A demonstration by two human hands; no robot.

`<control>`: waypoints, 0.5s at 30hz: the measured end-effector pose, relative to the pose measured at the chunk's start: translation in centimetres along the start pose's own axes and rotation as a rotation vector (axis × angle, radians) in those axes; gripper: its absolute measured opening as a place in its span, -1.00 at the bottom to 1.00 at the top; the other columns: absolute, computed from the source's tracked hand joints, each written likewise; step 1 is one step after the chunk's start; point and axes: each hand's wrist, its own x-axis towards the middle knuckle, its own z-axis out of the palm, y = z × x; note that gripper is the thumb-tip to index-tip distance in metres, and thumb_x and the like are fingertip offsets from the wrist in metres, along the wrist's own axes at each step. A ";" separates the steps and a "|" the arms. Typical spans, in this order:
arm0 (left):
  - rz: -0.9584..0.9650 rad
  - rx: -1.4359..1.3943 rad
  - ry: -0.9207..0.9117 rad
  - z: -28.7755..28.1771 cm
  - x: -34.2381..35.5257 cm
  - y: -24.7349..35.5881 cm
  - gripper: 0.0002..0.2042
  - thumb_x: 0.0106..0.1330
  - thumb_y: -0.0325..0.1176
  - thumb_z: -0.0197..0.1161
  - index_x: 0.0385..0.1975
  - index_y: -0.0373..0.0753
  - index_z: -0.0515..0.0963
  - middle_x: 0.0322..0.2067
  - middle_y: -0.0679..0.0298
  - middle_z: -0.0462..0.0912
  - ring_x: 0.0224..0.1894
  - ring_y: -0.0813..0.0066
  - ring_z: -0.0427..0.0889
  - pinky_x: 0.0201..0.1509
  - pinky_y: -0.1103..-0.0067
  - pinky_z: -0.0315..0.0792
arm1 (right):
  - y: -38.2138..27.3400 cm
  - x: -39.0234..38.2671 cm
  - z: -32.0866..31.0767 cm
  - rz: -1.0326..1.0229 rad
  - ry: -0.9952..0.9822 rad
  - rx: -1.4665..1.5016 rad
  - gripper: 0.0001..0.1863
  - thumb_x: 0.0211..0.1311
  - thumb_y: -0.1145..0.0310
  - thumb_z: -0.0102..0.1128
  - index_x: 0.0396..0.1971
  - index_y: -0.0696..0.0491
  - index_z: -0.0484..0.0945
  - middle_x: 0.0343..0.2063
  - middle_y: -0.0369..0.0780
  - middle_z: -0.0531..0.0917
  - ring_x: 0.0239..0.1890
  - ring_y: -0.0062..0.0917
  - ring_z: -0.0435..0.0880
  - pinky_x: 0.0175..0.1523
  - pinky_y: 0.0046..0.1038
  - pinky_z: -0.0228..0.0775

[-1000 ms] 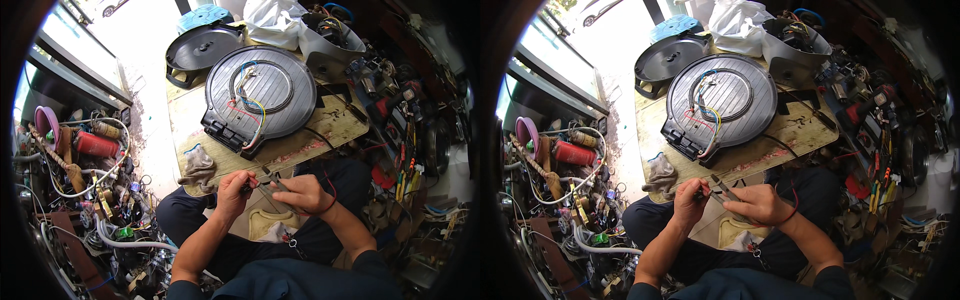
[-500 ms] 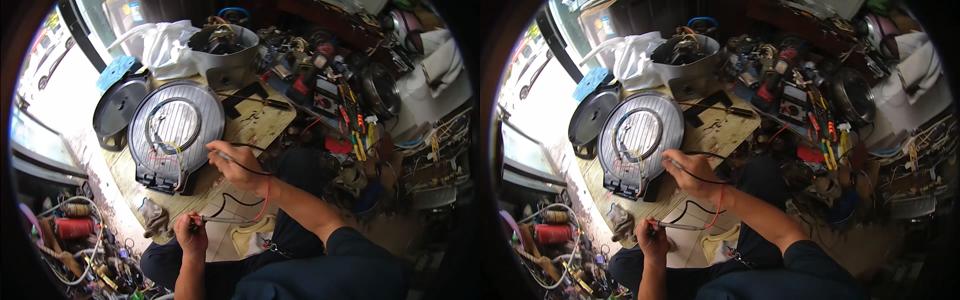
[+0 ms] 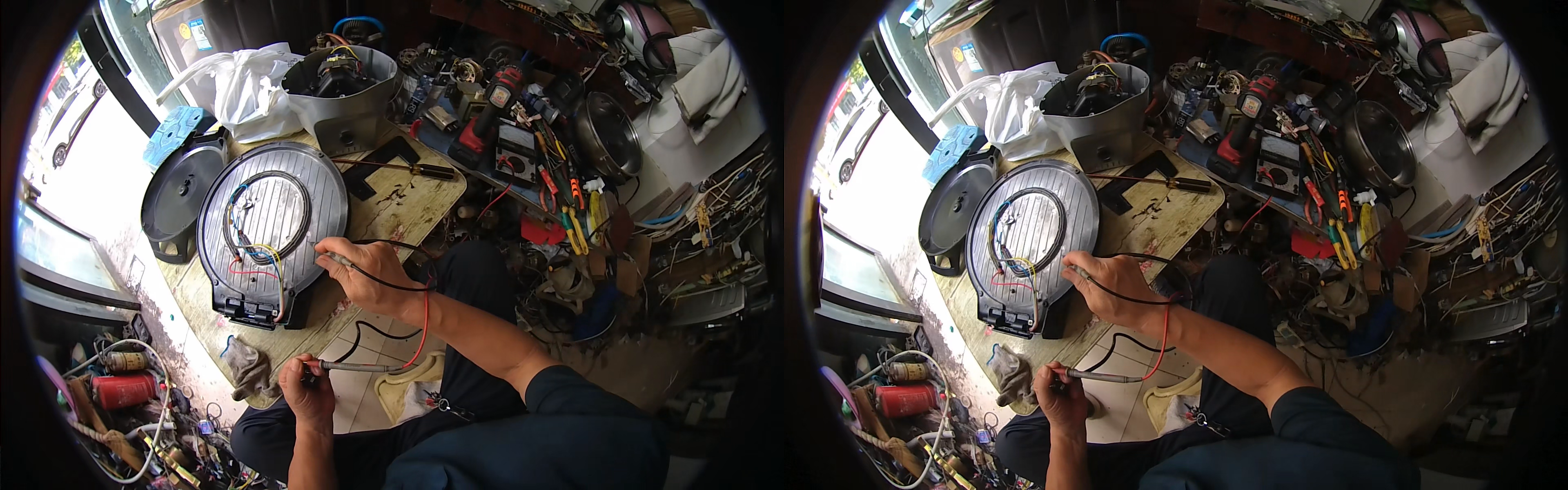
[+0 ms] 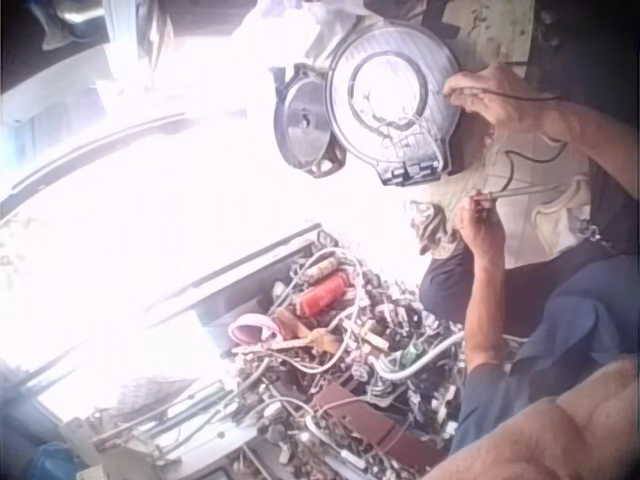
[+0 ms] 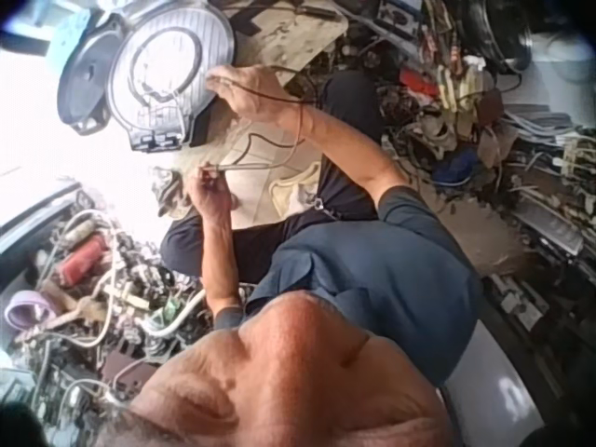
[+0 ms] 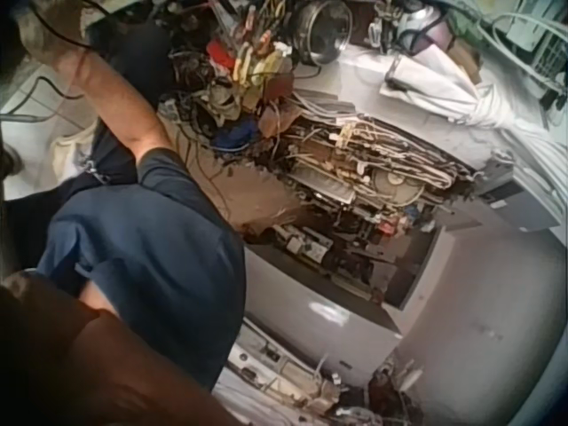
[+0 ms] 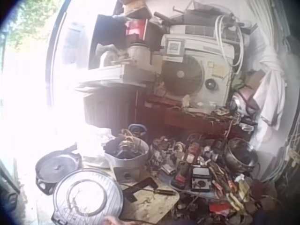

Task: The person repairs a round electric grill by opening its lid, manipulating internal wires, and using a multimeter to test electrical connections. The person handles the grill plates and wires throughout the process.

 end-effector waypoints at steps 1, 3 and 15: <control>-0.008 -0.004 -0.003 0.1 0.0 0.0 -0.79 0.43 -0.31 0.27 -0.24 -0.37 0.65 -0.40 0.20 0.68 -0.38 0.50 0.58 -0.23 0.61 0.49 | 0.0 0.0 -0.3 0.018 -0.021 0.005 -0.82 0.43 0.33 0.29 -0.10 0.08 0.59 -0.63 -0.12 0.67 -0.56 -0.23 0.72 -0.47 -0.31 0.46; -0.024 -0.011 -0.008 0.4 0.0 0.0 -0.79 0.43 -0.30 0.27 -0.24 -0.37 0.64 -0.41 0.20 0.67 -0.39 0.50 0.57 -0.24 0.61 0.48 | 0.1 -0.1 -0.6 -0.003 -0.039 0.060 -0.83 0.41 0.37 0.29 -0.10 0.08 0.59 -0.52 -0.10 0.70 -0.48 -0.20 0.74 -0.42 -0.30 0.51; -0.031 0.049 -0.043 0.4 0.2 0.4 -0.73 0.46 -0.25 0.25 -0.18 -0.39 0.65 -0.41 0.17 0.69 -0.44 0.50 0.58 -0.55 0.68 0.32 | -0.5 -6.7 -1.8 -0.540 -0.343 0.202 -0.55 0.06 0.47 0.57 -0.03 0.06 0.62 -0.15 -0.05 0.72 -0.41 -0.36 0.78 -0.43 -0.44 0.60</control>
